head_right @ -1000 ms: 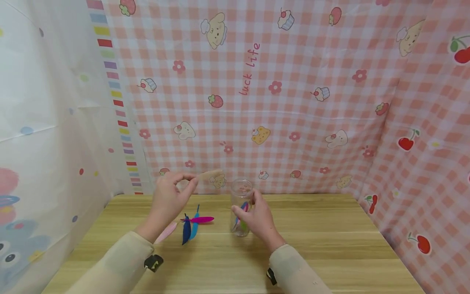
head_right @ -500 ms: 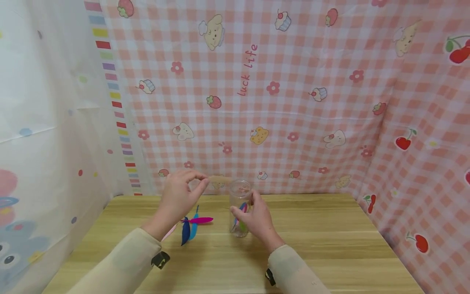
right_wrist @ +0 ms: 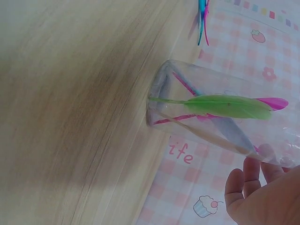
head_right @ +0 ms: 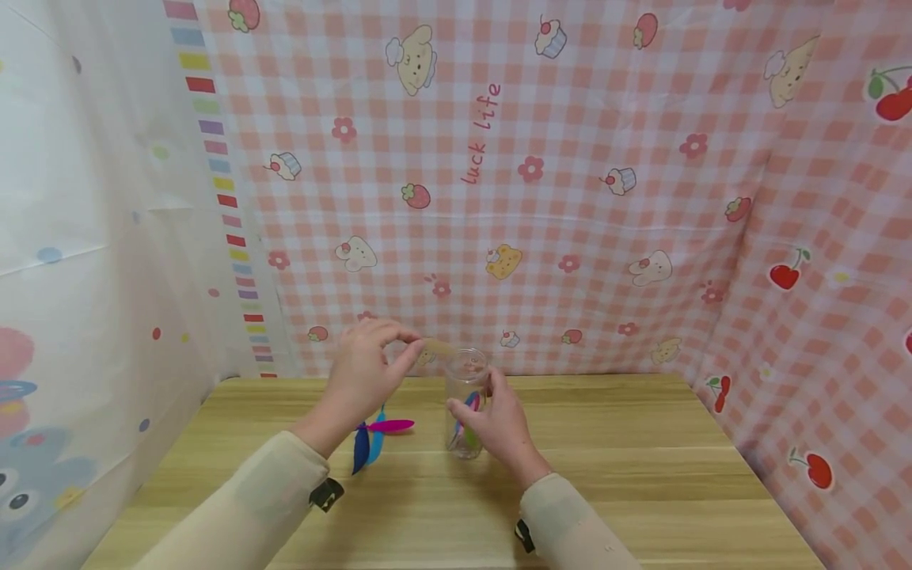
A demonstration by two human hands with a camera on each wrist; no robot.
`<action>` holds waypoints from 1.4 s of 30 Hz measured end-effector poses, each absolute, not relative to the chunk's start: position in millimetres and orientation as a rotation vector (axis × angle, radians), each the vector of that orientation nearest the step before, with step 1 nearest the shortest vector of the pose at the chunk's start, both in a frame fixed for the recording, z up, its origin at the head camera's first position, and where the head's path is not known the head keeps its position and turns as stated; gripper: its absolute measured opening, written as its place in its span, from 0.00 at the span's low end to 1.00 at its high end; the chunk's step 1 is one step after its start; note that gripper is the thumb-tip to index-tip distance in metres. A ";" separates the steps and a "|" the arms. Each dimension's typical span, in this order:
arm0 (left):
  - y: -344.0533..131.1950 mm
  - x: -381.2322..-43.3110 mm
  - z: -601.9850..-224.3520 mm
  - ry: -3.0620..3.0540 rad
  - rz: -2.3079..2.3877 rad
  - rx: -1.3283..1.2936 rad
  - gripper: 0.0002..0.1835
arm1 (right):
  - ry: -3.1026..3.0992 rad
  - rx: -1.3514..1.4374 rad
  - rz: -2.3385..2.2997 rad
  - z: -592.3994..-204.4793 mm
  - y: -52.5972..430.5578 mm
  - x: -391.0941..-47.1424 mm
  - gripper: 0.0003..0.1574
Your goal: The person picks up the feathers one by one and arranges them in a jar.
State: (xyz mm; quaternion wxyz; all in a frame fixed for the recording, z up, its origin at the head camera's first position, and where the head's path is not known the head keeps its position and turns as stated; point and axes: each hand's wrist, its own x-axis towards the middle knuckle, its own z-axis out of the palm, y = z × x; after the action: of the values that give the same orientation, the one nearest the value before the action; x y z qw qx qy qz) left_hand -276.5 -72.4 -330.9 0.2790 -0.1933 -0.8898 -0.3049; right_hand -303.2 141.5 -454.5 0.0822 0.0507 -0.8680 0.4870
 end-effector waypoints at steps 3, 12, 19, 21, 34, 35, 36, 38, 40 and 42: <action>-70.2 -277.5 -331.6 -2.405 -0.817 -0.512 0.08 | -2.591 0.151 1.463 -454.4 141.8 -303.7 0.34; -61.1 -278.7 -333.9 -2.441 -0.816 -0.548 0.10 | -2.594 0.142 1.463 -454.3 141.7 -303.3 0.34; -68.5 -281.5 -345.1 -2.422 -0.849 -0.569 0.13 | -2.582 0.173 1.473 -456.9 142.3 -304.2 0.32; -76.1 -282.8 -351.3 -2.430 -0.847 -0.564 0.13 | -2.576 0.170 1.484 -457.3 142.5 -304.1 0.34; -133.8 -296.1 -427.5 -2.935 -0.402 -0.510 0.13 | -2.583 0.130 1.483 -458.1 143.4 -302.5 0.37; -135.4 -296.6 -434.9 -2.957 -0.323 -0.527 0.12 | -2.583 0.129 1.481 -458.0 143.5 -302.2 0.37; -136.3 -297.1 -441.9 -2.962 -0.270 -0.546 0.10 | -2.581 0.130 1.482 -457.5 143.4 -301.7 0.37; -136.4 -297.4 -453.9 -2.951 -0.181 -0.597 0.08 | -2.576 0.137 1.487 -457.2 143.2 -301.3 0.37; -133.9 -297.5 -461.7 -2.933 -0.144 -0.657 0.06 | -2.573 0.144 1.487 -456.8 142.7 -301.1 0.38; -130.2 -298.7 -469.8 -2.914 -0.111 -0.715 0.06 | -2.571 0.146 1.488 -456.1 141.8 -300.7 0.39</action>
State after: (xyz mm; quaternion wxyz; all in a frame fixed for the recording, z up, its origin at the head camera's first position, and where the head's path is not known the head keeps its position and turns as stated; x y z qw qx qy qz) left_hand -298.7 -130.2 -469.8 0.0694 -0.2374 -0.9682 -0.0370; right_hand -300.7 141.8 -456.1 0.0839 0.0488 -0.8614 0.4985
